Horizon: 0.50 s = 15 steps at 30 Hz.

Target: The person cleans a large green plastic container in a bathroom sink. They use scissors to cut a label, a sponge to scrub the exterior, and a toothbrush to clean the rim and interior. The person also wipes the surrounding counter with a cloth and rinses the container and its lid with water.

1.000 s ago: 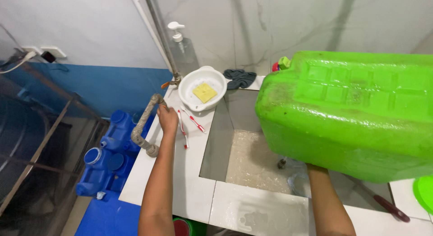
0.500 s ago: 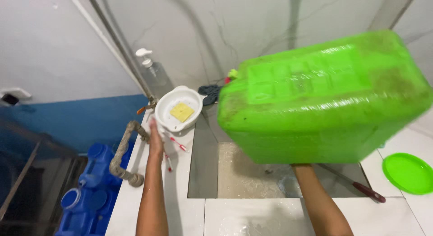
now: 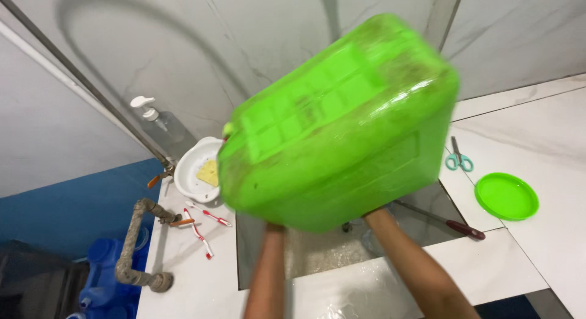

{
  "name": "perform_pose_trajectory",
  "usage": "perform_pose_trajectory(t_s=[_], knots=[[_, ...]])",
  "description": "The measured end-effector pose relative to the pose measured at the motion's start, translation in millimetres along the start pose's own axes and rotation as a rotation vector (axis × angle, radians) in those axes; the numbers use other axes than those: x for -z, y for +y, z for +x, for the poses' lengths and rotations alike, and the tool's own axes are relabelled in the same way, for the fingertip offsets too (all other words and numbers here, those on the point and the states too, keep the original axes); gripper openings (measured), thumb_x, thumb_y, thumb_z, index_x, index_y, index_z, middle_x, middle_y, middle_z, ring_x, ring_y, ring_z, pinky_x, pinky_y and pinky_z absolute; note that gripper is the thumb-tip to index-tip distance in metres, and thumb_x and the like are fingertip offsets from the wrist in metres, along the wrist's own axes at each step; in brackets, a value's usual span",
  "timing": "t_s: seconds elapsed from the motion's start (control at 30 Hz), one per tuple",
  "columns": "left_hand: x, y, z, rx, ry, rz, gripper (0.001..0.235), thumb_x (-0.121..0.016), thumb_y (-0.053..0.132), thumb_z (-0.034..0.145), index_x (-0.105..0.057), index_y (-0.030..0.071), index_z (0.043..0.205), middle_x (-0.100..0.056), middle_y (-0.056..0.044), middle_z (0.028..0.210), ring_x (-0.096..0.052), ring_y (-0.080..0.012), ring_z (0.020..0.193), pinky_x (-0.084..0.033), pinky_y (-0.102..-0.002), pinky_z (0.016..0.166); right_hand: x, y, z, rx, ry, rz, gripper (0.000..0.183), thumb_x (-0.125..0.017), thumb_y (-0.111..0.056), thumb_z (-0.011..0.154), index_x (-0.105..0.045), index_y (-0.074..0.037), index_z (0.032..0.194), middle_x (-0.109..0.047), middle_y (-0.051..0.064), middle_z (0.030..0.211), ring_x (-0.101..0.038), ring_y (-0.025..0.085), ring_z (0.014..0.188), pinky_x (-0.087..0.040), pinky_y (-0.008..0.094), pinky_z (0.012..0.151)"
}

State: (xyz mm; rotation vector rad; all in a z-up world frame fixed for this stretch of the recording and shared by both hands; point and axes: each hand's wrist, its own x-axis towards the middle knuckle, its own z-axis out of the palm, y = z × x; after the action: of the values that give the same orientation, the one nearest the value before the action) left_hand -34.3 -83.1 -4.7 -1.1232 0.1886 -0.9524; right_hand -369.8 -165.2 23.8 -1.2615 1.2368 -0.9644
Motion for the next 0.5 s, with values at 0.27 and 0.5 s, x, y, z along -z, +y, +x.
perform_pose_trajectory(t_s=[0.27, 0.5], knots=[[-99, -51, -11, -0.275, 0.025, 2.165, 0.069, -0.042, 0.040, 0.107, -0.014, 0.012, 0.163, -0.019, -0.013, 0.169, -0.015, -0.0247, 0.158, -0.006, -0.047, 0.126, 124, 7, 11, -0.141, 0.246, 0.239, 0.047, -0.068, 0.004, 0.065, -0.075, -0.013, 0.109, -0.046, 0.010, 0.155, -0.033, 0.036, 0.149, -0.055, 0.042, 0.092], [-101, -226, -45, 0.214, -0.611, 2.726, 0.051, -0.060, 0.011, 0.099, -0.047, 0.002, 0.148, -0.049, -0.015, 0.151, -0.047, -0.0294, 0.144, -0.034, -0.042, 0.124, 133, -14, -11, 0.024, 0.486, -0.220, 0.050, -0.068, 0.007, 0.064, -0.075, -0.014, 0.109, -0.044, 0.008, 0.160, -0.030, 0.035, 0.153, -0.055, 0.040, 0.093]])
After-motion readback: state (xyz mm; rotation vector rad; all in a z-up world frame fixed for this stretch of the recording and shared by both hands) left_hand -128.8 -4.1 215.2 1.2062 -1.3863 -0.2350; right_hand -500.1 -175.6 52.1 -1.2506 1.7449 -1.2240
